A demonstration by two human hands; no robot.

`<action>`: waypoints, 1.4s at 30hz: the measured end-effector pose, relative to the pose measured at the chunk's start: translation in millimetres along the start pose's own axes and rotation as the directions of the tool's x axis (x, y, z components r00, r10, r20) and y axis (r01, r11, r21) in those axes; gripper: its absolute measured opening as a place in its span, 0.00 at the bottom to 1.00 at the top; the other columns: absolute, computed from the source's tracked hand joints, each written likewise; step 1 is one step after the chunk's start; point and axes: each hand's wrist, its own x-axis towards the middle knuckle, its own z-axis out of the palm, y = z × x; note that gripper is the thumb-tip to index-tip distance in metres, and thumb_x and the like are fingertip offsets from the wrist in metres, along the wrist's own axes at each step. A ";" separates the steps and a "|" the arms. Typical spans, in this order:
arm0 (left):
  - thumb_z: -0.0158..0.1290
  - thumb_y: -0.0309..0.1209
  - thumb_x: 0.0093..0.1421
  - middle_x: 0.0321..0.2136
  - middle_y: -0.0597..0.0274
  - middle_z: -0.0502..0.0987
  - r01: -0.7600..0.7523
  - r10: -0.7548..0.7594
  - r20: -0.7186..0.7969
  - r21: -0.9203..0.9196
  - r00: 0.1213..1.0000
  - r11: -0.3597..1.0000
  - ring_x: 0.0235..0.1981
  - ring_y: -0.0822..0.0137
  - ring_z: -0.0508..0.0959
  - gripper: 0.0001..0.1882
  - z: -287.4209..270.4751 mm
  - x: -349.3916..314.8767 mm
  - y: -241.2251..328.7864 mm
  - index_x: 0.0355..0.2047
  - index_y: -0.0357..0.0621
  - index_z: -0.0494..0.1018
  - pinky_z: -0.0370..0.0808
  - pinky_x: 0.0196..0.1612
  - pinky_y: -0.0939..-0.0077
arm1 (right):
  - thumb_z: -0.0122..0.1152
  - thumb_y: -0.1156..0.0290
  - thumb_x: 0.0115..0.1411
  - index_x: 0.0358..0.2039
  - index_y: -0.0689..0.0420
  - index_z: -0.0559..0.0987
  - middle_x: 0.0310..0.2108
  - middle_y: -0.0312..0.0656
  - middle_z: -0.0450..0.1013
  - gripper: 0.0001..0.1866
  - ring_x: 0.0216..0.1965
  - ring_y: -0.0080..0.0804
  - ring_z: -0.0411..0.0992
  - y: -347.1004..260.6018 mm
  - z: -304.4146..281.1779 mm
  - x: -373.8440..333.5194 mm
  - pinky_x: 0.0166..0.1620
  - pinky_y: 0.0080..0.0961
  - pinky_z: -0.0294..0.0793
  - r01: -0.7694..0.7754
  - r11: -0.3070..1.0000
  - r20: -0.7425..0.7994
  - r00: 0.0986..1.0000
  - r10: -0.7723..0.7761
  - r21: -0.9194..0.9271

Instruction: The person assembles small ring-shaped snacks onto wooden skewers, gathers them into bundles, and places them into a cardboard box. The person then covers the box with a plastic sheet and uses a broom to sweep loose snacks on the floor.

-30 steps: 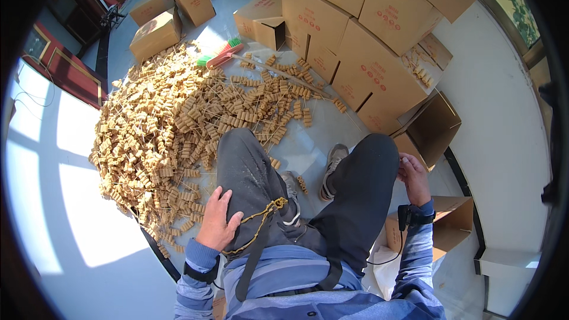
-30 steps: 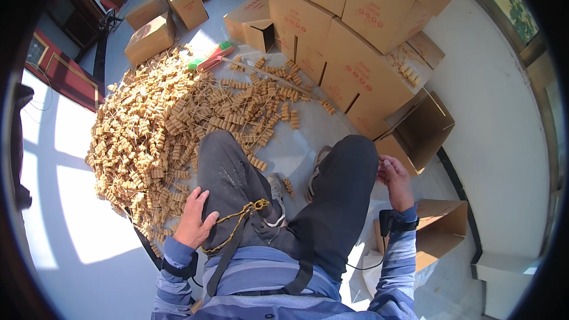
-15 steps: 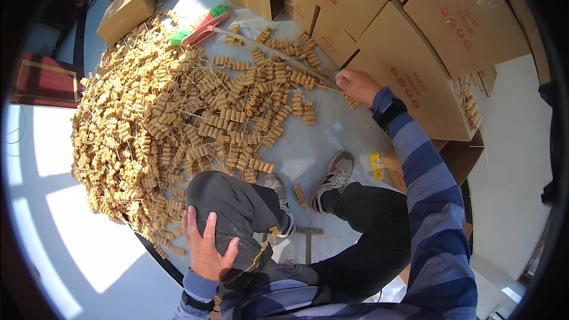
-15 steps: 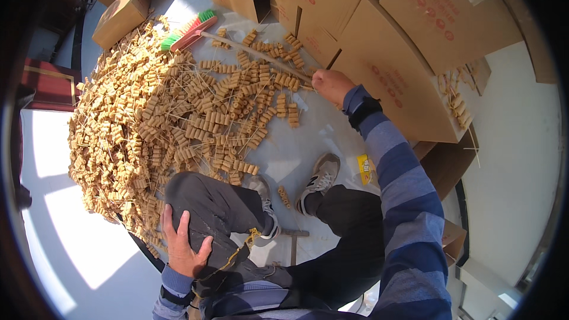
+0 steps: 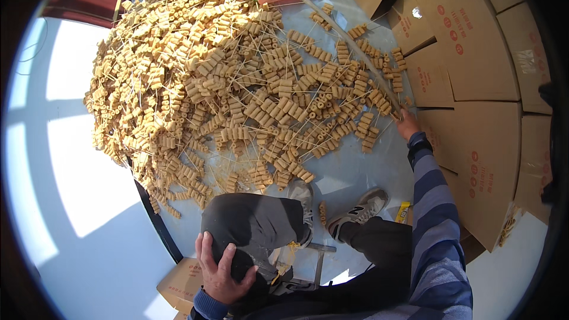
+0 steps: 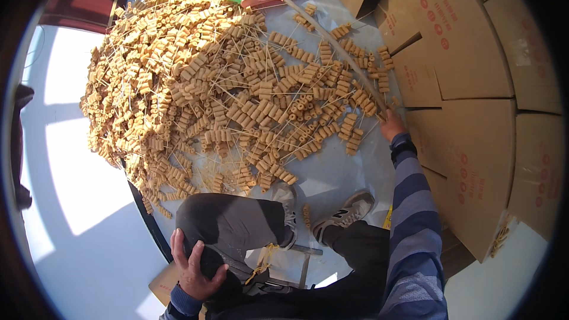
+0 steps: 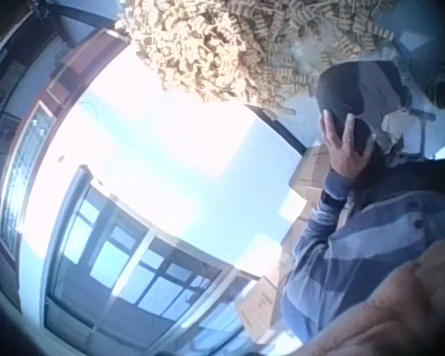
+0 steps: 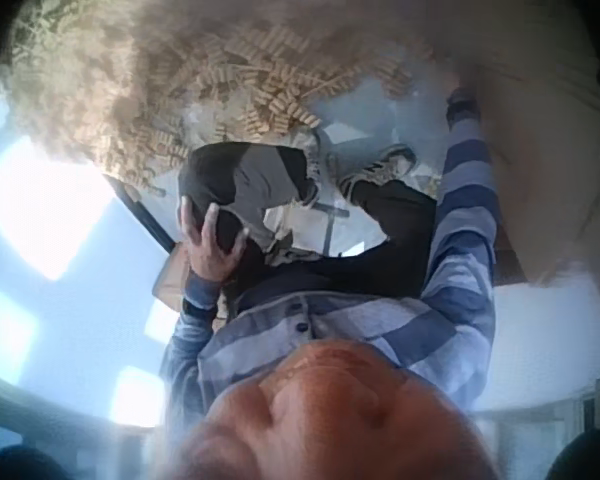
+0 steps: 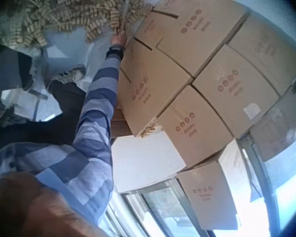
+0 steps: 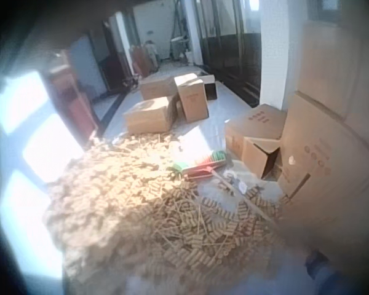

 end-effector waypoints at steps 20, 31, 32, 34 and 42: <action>0.71 0.40 0.45 0.66 0.35 0.52 -0.002 -0.004 -0.141 -0.039 0.990 0.999 0.65 0.28 0.57 0.42 2.0 -30.9 -11.9 0.60 0.52 0.65 0.62 0.63 0.37 | 0.57 0.62 0.65 0.59 0.61 0.70 0.58 0.54 0.69 0.25 0.56 0.52 0.70 -46.7 24.5 -12.7 0.58 0.44 0.70 0.043 0.977 0.096 0.993 -0.065 0.210; 0.70 0.37 0.45 0.66 0.36 0.53 -0.130 0.110 -0.175 -0.107 0.978 0.986 0.65 0.29 0.57 0.42 2.8 -34.7 -2.8 0.61 0.52 0.66 0.61 0.64 0.39 | 0.51 0.57 0.68 0.50 0.64 0.73 0.46 0.57 0.75 0.22 0.43 0.59 0.75 -51.7 -9.1 -63.1 0.46 0.48 0.74 0.105 0.989 -0.271 0.960 -0.072 0.107; 0.70 0.37 0.46 0.67 0.39 0.54 -0.163 0.139 -0.194 -0.112 0.971 0.980 0.65 0.31 0.57 0.42 5.2 -34.5 -1.5 0.62 0.54 0.66 0.61 0.65 0.41 | 0.50 0.55 0.69 0.50 0.65 0.73 0.45 0.58 0.75 0.24 0.44 0.60 0.74 -51.1 -26.0 -68.6 0.46 0.48 0.73 0.167 0.983 -0.300 0.944 -0.138 0.074; 0.68 0.37 0.48 0.67 0.44 0.54 -0.176 0.149 -0.193 -0.129 0.970 0.976 0.65 0.34 0.57 0.42 8.0 -36.3 1.1 0.63 0.57 0.65 0.62 0.65 0.43 | 0.49 0.50 0.69 0.50 0.66 0.73 0.45 0.56 0.76 0.27 0.44 0.58 0.74 -52.5 -56.6 -96.5 0.47 0.47 0.72 0.244 0.965 -0.425 0.887 -0.180 0.101; 0.61 0.45 0.60 0.69 0.46 0.53 -0.359 0.267 -0.286 -0.344 0.920 0.868 0.68 0.41 0.55 0.41 4.3 -61.9 3.4 0.68 0.48 0.57 0.59 0.67 0.49 | 0.53 0.52 0.71 0.40 0.55 0.71 0.16 0.31 0.60 0.17 0.14 0.17 0.60 -140.1 -177.9 -364.5 0.18 0.16 0.59 0.356 0.658 0.034 0.864 -0.502 0.664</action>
